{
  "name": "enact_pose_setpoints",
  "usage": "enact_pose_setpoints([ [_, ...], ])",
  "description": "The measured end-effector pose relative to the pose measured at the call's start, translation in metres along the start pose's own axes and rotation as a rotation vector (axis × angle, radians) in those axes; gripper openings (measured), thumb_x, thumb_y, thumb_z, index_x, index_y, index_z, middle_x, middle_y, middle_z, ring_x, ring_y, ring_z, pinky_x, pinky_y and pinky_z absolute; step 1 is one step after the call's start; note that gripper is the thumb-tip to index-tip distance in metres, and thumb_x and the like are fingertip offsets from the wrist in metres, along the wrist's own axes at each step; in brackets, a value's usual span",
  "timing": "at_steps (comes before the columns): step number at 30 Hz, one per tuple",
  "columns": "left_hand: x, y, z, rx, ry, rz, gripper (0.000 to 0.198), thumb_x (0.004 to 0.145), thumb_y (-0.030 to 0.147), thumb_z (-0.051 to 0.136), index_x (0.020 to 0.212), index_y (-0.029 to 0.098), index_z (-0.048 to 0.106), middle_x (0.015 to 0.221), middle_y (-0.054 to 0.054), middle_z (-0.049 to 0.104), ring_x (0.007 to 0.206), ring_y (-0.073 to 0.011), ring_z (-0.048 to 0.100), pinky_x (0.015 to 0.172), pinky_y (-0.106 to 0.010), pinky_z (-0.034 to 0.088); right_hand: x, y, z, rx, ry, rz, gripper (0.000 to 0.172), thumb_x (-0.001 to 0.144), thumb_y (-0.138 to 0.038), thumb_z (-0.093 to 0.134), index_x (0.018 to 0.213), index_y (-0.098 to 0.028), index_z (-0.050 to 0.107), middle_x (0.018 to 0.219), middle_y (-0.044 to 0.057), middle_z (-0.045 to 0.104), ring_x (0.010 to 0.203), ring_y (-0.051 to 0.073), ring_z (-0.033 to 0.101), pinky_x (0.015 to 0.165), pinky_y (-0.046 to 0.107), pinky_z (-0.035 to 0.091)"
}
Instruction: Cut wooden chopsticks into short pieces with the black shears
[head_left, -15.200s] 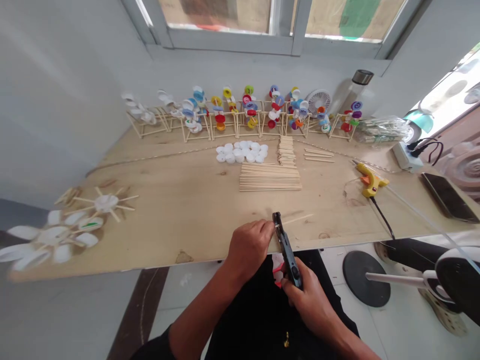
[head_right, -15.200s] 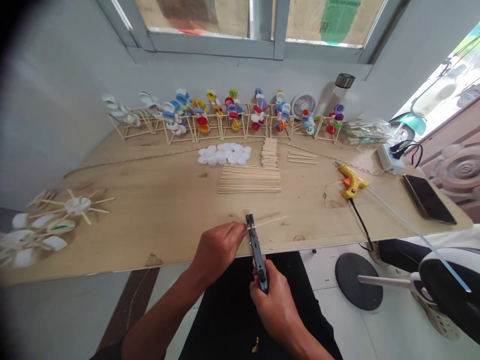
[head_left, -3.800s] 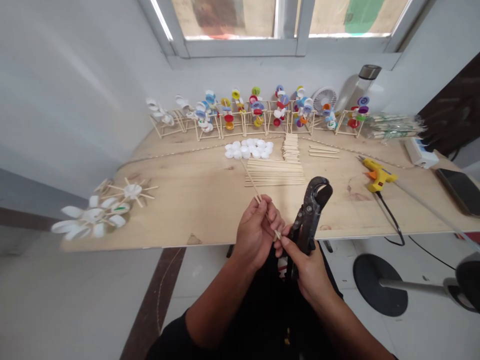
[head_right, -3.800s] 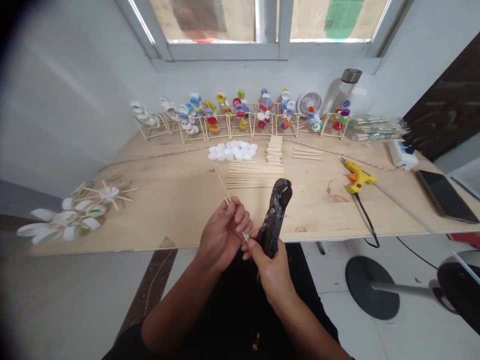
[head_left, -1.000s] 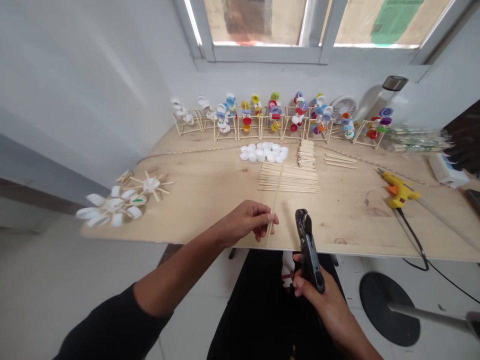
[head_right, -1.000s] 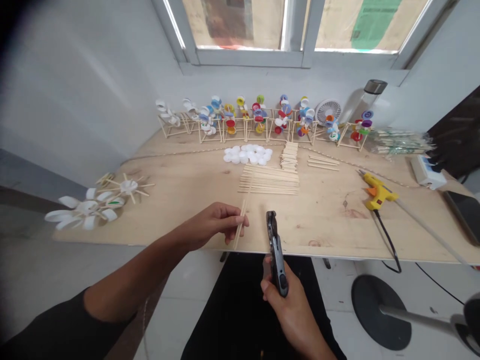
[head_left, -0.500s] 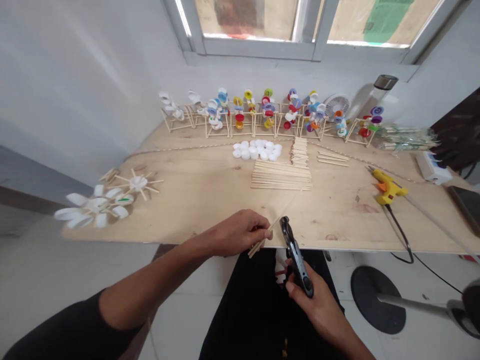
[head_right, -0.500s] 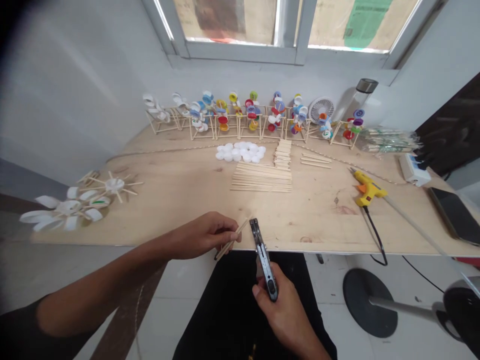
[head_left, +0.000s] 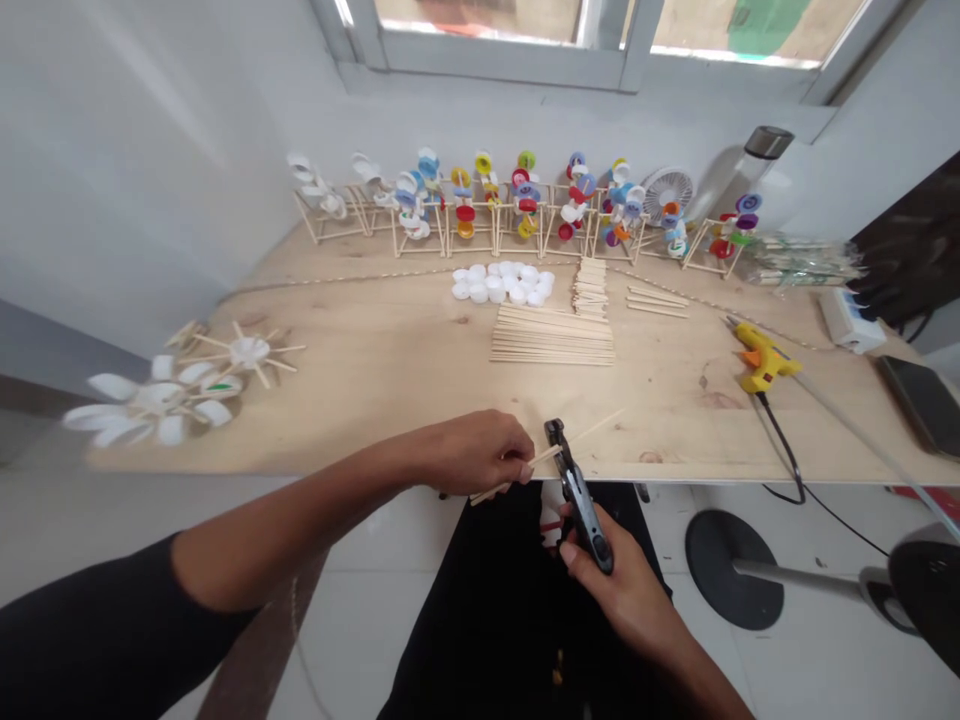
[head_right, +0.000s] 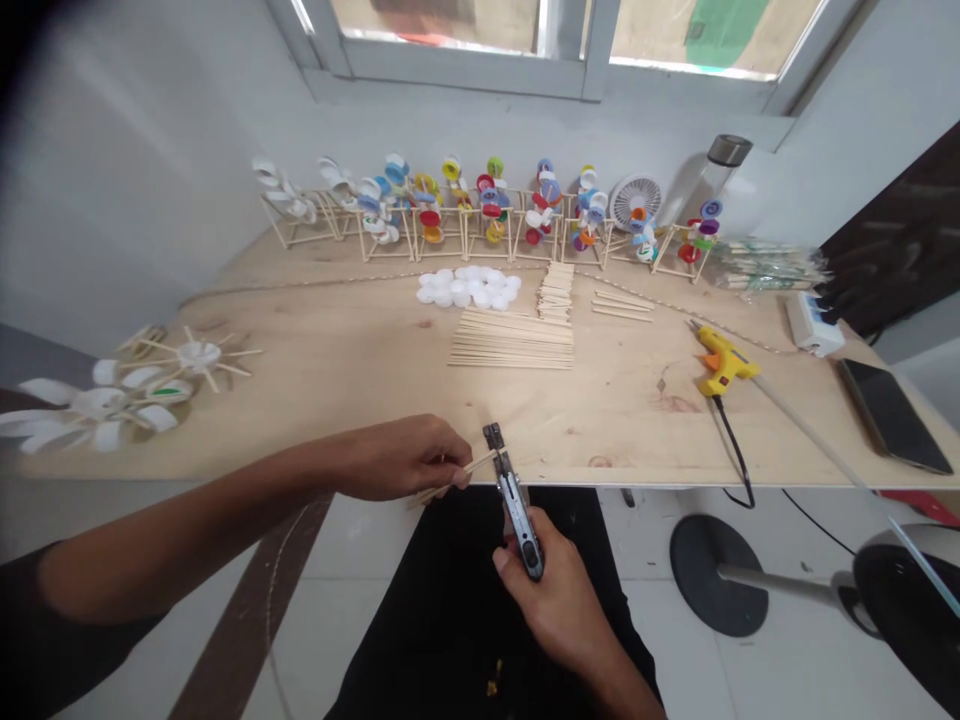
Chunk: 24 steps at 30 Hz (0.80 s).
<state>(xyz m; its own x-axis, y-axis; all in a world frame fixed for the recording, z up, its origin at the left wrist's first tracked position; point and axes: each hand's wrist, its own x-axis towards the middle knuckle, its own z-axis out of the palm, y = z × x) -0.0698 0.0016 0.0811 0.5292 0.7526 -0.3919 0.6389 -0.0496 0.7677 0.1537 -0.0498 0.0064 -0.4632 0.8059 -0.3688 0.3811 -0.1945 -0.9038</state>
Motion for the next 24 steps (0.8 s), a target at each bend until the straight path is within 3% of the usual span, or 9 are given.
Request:
enact_pose_setpoints([
  [9,0.003,0.002,-0.007,0.048,-0.05,0.007,0.018,0.072,0.011,0.048,0.063,0.016,0.063,0.054,0.001,0.058,0.05,-0.0113,0.051,0.049,-0.02,0.034,0.001,-0.001,-0.001,-0.054,0.006,0.002,0.02,0.079,-0.029,0.056,0.096,-0.02,0.058,0.076,0.0,0.059,0.071,0.017,0.054,0.067,0.026,0.041],
  [15,0.006,-0.004,-0.008,-0.104,-0.158,-0.056,0.016,0.075,0.018,0.048,0.066,0.017,0.062,0.047,0.004,0.05,0.045,-0.0123,0.05,0.047,-0.022,0.038,0.0,0.0,0.001,-0.091,-0.006,0.011,0.019,0.081,-0.032,0.053,0.094,-0.019,0.057,0.071,-0.001,0.056,0.062,0.014,0.051,0.059,0.025,0.04],
  [24,0.009,-0.006,-0.013,-0.112,-0.243,-0.075,0.014,0.075,0.024,0.052,0.064,0.015,0.056,0.048,0.005,0.05,0.046,-0.0104,0.048,0.047,-0.021,0.039,-0.001,0.0,0.003,-0.158,-0.016,0.021,0.016,0.081,-0.032,0.051,0.089,-0.018,0.054,0.068,-0.002,0.054,0.059,0.012,0.049,0.057,0.023,0.037],
])
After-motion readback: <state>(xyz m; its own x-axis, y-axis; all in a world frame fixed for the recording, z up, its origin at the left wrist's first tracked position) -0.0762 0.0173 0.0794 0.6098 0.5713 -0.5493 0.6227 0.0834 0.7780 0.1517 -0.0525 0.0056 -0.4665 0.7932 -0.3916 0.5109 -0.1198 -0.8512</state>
